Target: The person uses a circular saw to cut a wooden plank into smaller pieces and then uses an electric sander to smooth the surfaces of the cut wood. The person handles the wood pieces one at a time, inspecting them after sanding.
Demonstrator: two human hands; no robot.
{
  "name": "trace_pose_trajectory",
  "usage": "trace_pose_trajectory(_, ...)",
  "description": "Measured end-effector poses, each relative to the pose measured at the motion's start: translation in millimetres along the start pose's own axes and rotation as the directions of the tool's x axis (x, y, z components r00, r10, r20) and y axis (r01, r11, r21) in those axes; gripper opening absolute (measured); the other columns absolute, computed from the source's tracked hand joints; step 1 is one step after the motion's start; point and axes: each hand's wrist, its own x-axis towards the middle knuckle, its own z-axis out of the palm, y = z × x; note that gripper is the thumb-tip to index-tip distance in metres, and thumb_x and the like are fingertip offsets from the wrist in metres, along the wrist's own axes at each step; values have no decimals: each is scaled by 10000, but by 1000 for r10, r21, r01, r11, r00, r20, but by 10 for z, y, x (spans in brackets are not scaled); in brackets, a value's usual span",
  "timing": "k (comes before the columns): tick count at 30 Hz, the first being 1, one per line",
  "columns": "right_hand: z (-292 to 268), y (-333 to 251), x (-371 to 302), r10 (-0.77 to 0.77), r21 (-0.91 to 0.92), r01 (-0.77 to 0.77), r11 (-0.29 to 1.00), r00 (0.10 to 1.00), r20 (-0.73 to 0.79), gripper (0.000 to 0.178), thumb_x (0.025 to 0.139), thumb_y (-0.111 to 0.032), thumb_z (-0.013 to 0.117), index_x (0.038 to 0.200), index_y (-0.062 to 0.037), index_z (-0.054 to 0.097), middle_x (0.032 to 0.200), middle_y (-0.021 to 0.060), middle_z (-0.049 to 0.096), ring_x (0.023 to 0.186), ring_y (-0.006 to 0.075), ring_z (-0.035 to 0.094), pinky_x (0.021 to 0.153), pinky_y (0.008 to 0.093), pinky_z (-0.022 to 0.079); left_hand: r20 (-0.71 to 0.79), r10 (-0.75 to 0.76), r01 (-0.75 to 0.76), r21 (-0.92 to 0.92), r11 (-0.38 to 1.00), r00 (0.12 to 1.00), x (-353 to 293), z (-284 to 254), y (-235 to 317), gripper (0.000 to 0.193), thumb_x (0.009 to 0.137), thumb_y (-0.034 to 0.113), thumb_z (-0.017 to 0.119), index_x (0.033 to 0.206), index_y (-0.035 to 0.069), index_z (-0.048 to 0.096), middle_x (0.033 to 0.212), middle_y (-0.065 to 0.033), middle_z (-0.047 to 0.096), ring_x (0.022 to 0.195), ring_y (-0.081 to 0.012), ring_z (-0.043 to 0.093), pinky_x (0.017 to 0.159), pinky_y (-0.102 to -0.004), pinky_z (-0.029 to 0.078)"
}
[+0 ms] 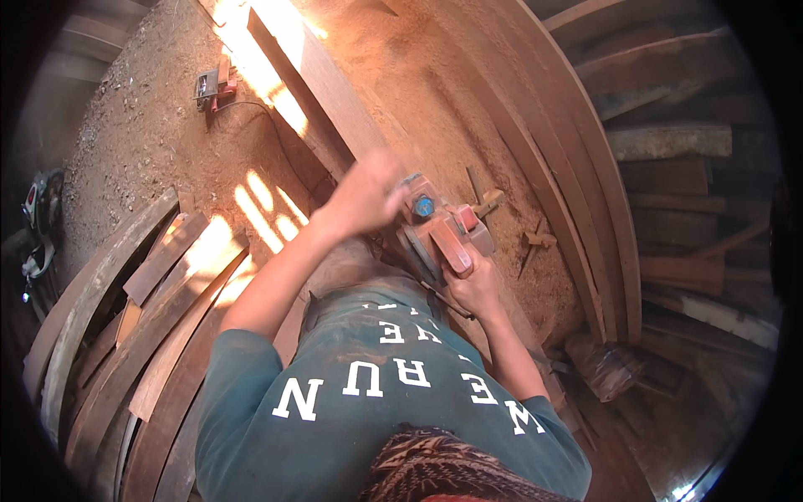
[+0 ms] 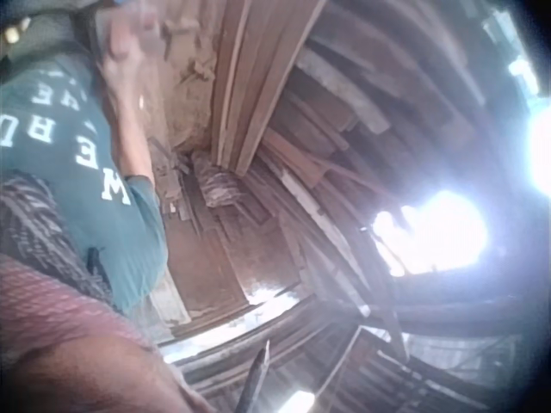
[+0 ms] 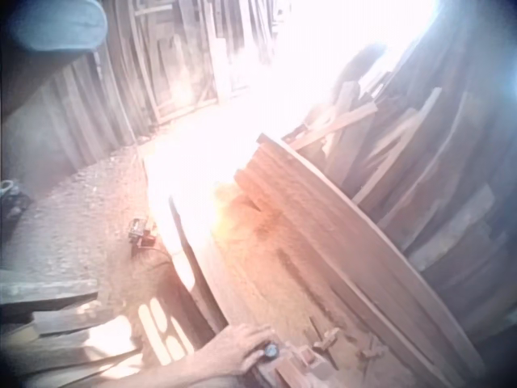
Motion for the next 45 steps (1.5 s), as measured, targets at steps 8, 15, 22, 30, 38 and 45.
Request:
trace_pose_trajectory(8, 196, -435, 778, -78, -41, 81, 996, 994, 72, 247, 855, -29, 730, 1099, 1, 705, 894, 190, 752, 871, 234, 766, 796, 360, 578, 221, 185, -255, 352, 900, 958, 207, -369, -213, 527, 852, 175, 759, 1326, 11, 597, 1165, -123, 638, 1056, -302, 620, 884, -431, 507)
trace_pose_trajectory(15, 565, -1186, 1796, -173, -100, 176, 979, 984, 46, 183, 850, -61, 707, 1014, 19, 688, 894, 260, 720, 889, 330, 769, 788, 397, 573, -38, -38, 49, 345, 937, 999, 524, -955, -765, 387, 939, 159, 692, 1268, -3, 571, 1094, -183, 619, 1038, -361, 610, 899, -468, 500)
trace_pose_trajectory(22, 1153, -2002, 3240, -367, -186, 358, 915, 930, -12, 151, 828, -66, 658, 945, 26, 686, 878, 279, 708, 854, 445, 721, 780, 446, 566, -471, -32, 90, 100, 991, 881, 41, -848, -517, 286, 894, 80, 631, 1174, 23, 611, 1026, -153, 608, 980, -345, 604, 877, -456, 490)
trace_pose_trajectory(30, 1849, -2882, 5001, -761, -192, 743, 641, 649, -27, 200, 812, -124, 628, 950, -11, 718, 818, 215, 716, 737, 405, 671, 767, 461, 568, 480, -89, 127, -49, 991, 873, -400, -231, -280, 735, 884, 38, 601, 1593, 156, 447, 965, -151, 661, 920, -328, 674, 856, -445, 531)
trace_pose_trajectory(38, 2429, -3429, 6365, -676, -434, 631, 643, 734, 66, 210, 842, -169, 619, 971, -54, 738, 832, 191, 733, 707, 362, 696, 699, 414, 575, 482, -134, 115, 69, 991, 866, -598, -113, -592, 826, 939, 56, 576, 1675, 337, 330, 869, -122, 621, 811, -293, 655, 786, -443, 532)
trace_pose_trajectory(45, 2460, -3197, 6126, -657, -307, 657, 688, 744, 118, 168, 855, -174, 626, 873, -30, 709, 744, 172, 715, 627, 347, 671, 605, 406, 557, 444, -186, 184, 48, 982, 877, -651, 24, -584, 794, 951, 76, 573, 1658, 367, 360, 891, -139, 623, 854, -328, 659, 804, -458, 525)
